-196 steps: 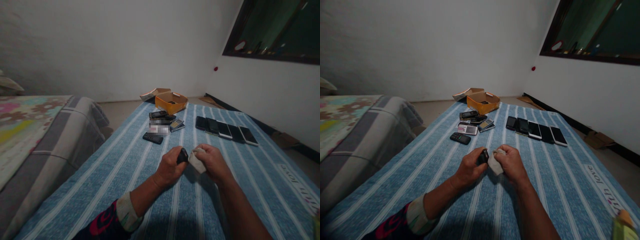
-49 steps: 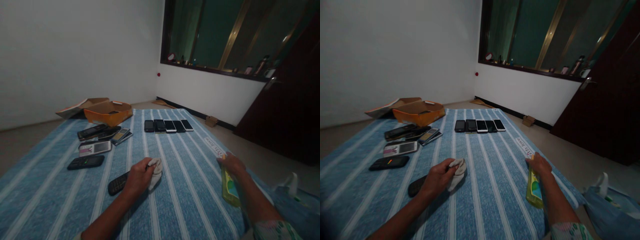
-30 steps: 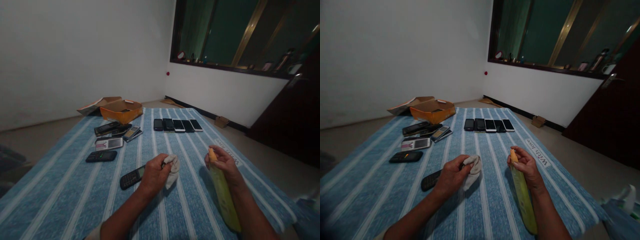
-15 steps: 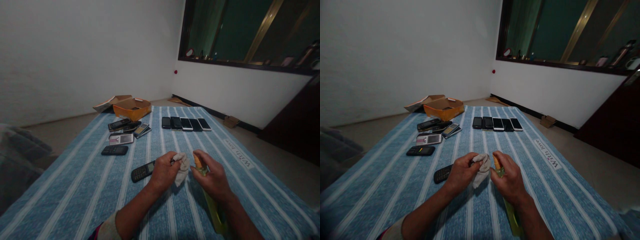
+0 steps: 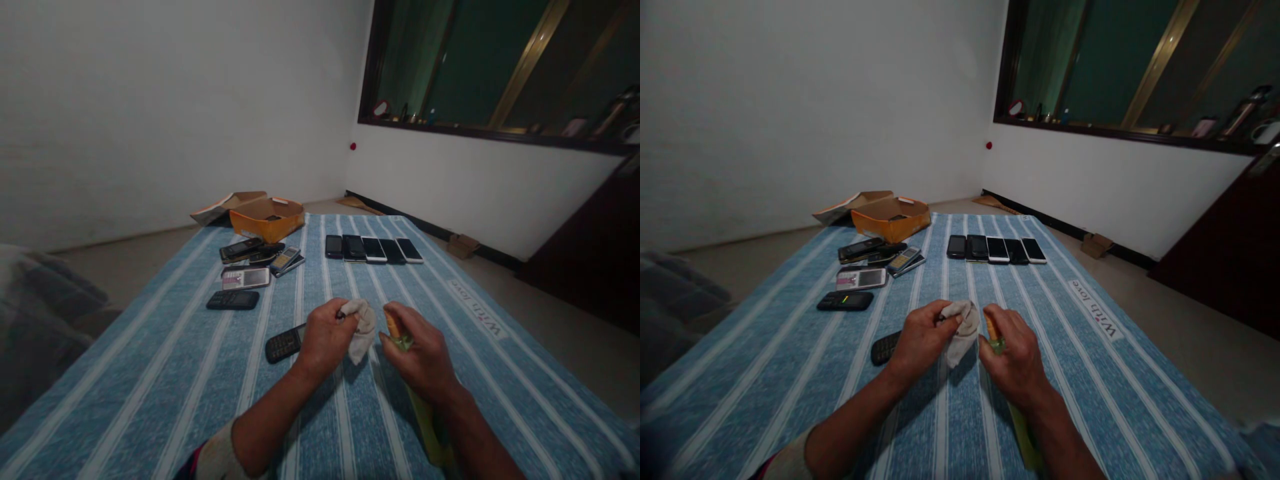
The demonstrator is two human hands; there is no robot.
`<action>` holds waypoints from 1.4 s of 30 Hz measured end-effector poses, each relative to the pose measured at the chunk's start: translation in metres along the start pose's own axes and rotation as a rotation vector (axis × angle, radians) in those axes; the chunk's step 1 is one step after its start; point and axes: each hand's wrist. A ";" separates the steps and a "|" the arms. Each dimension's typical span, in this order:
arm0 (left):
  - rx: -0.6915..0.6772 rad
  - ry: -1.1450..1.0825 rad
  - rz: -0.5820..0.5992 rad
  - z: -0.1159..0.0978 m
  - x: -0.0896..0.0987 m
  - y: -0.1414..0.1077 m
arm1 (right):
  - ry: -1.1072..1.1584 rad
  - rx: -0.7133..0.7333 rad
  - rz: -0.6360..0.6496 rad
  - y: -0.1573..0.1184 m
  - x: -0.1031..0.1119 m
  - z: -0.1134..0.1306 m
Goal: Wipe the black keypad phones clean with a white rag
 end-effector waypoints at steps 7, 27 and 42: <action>0.004 -0.003 0.000 0.002 0.000 0.001 | -0.020 -0.003 -0.011 -0.003 -0.003 -0.004; 0.057 -0.049 0.020 0.013 0.003 0.003 | -0.697 -0.738 0.166 -0.007 0.058 -0.115; 0.311 -0.427 0.087 0.029 -0.011 -0.009 | 0.635 -0.862 0.410 -0.020 0.021 -0.045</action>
Point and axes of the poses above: each hand's wrist, its own y-axis towards the middle knuckle, its own x-axis out of the back of the hand, z = x × y, and after that the axes turned 5 degrees about -z, right-handed
